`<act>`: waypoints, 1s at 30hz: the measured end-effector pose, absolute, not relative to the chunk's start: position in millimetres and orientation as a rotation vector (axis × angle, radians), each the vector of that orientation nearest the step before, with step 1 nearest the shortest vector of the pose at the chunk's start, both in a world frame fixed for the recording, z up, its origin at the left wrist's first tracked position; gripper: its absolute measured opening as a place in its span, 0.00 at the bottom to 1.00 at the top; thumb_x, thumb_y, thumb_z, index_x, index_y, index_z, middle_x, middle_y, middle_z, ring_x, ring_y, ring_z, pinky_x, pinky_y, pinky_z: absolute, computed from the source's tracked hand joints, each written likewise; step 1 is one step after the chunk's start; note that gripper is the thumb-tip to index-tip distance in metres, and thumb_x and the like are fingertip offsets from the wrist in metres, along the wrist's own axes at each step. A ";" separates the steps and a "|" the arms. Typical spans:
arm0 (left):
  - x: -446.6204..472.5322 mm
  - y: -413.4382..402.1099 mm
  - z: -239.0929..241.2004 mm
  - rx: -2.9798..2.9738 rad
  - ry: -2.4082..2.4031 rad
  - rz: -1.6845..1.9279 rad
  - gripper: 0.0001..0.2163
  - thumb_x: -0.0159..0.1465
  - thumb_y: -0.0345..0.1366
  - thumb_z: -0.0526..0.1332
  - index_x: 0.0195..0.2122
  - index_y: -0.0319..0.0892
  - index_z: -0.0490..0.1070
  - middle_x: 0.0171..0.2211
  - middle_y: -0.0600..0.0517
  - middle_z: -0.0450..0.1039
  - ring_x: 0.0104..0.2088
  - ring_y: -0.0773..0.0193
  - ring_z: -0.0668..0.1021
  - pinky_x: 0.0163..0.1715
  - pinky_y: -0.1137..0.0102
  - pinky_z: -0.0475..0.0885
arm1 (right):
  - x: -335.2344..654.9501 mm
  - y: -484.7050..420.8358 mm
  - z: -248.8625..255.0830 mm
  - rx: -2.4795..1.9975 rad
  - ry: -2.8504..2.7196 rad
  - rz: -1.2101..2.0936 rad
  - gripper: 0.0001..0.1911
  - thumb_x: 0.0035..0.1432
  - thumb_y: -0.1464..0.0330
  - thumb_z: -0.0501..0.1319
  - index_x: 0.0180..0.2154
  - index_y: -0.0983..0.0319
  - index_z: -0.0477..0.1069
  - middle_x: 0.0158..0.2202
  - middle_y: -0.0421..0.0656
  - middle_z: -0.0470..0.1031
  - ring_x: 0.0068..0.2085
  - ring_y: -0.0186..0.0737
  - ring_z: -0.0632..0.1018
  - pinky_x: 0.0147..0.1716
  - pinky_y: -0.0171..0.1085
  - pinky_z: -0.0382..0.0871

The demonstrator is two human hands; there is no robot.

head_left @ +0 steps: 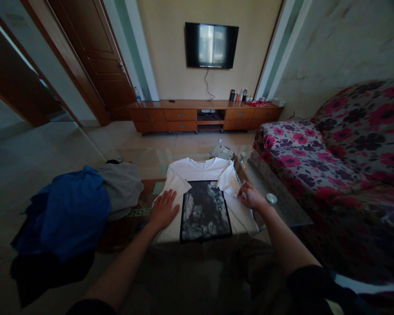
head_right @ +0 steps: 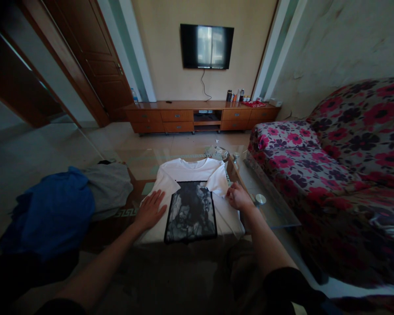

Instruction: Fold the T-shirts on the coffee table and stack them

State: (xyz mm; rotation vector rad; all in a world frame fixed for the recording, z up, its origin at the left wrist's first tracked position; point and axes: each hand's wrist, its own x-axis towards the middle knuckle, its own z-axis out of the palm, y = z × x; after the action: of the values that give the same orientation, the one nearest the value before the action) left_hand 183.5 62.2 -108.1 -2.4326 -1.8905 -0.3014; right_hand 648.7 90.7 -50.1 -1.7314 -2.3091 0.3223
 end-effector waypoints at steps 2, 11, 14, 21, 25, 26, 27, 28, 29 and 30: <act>183.5 62.8 -109.3 -2.422 -1.895 -0.291 0.30 0.72 0.49 0.47 0.73 0.44 0.53 0.74 0.47 0.49 0.74 0.52 0.53 0.71 0.54 0.47 | 649.6 90.7 -53.1 -1.789 -2.311 0.315 0.13 0.53 0.75 0.66 0.42 0.59 0.80 0.52 0.48 0.71 0.54 0.46 0.72 0.58 0.40 0.64; 184.4 63.0 -110.0 -2.408 -1.871 -0.265 0.30 0.73 0.49 0.46 0.73 0.43 0.54 0.74 0.47 0.49 0.73 0.52 0.53 0.71 0.54 0.47 | 645.0 90.8 -49.5 -1.969 -2.257 0.269 0.08 0.62 0.64 0.64 0.39 0.59 0.80 0.47 0.47 0.74 0.51 0.44 0.75 0.51 0.37 0.66; 184.5 62.9 -109.9 -2.406 -1.879 -0.271 0.30 0.73 0.49 0.46 0.73 0.44 0.54 0.74 0.47 0.49 0.73 0.53 0.53 0.71 0.54 0.48 | 644.0 89.9 -46.6 -2.012 -2.265 0.264 0.08 0.62 0.64 0.64 0.39 0.59 0.80 0.47 0.47 0.75 0.50 0.44 0.76 0.50 0.37 0.66; 184.9 61.5 -107.3 -2.406 -1.889 -0.281 0.29 0.73 0.49 0.47 0.73 0.46 0.53 0.74 0.48 0.50 0.73 0.53 0.54 0.71 0.54 0.48 | 640.7 87.1 -43.8 -2.125 -2.269 0.171 0.07 0.60 0.66 0.64 0.41 0.59 0.78 0.48 0.48 0.76 0.52 0.47 0.75 0.49 0.40 0.65; 184.4 61.9 -108.3 -2.407 -1.885 -0.285 0.30 0.73 0.49 0.47 0.73 0.45 0.53 0.74 0.48 0.50 0.73 0.53 0.54 0.71 0.54 0.48 | 640.6 87.8 -43.6 -2.109 -2.265 0.177 0.08 0.63 0.65 0.61 0.37 0.60 0.78 0.46 0.49 0.76 0.49 0.46 0.76 0.47 0.39 0.66; 184.2 62.2 -108.8 -2.406 -1.886 -0.282 0.30 0.73 0.49 0.47 0.73 0.45 0.53 0.74 0.48 0.50 0.73 0.53 0.54 0.71 0.54 0.48 | 641.4 87.7 -44.1 -2.105 -2.260 0.189 0.08 0.62 0.65 0.61 0.37 0.59 0.78 0.46 0.48 0.76 0.48 0.46 0.76 0.46 0.39 0.66; 184.1 62.5 -109.5 -2.405 -1.884 -0.280 0.30 0.73 0.49 0.47 0.73 0.45 0.53 0.74 0.48 0.50 0.73 0.53 0.53 0.71 0.54 0.48 | 642.4 87.6 -44.8 -2.105 -2.252 0.198 0.07 0.62 0.64 0.61 0.38 0.59 0.78 0.46 0.48 0.76 0.48 0.46 0.76 0.46 0.39 0.66; 183.9 62.8 -110.1 -2.404 -1.880 -0.278 0.30 0.73 0.49 0.47 0.73 0.45 0.53 0.74 0.48 0.49 0.74 0.53 0.53 0.71 0.54 0.48 | 643.4 87.2 -45.7 -2.107 -2.245 0.203 0.07 0.61 0.64 0.62 0.38 0.59 0.78 0.46 0.47 0.76 0.48 0.46 0.76 0.47 0.40 0.66; 183.8 63.1 -110.6 -2.402 -1.876 -0.277 0.30 0.73 0.49 0.47 0.73 0.45 0.53 0.74 0.48 0.49 0.74 0.53 0.53 0.71 0.54 0.48 | 644.2 86.9 -46.6 -2.111 -2.238 0.199 0.08 0.60 0.64 0.63 0.40 0.58 0.77 0.47 0.47 0.76 0.49 0.46 0.76 0.47 0.40 0.66; 183.7 63.3 -110.9 -2.401 -1.872 -0.278 0.29 0.73 0.49 0.47 0.73 0.45 0.53 0.74 0.48 0.49 0.74 0.53 0.53 0.71 0.55 0.48 | 644.8 86.5 -47.3 -2.117 -2.233 0.188 0.08 0.60 0.64 0.63 0.41 0.58 0.77 0.48 0.47 0.76 0.50 0.46 0.76 0.48 0.40 0.66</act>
State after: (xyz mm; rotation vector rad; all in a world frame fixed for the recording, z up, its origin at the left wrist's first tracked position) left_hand 183.7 63.3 -110.9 -2.4008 -1.8723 -0.2779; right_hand 644.8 86.5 -47.3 -2.1170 -2.2326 0.1883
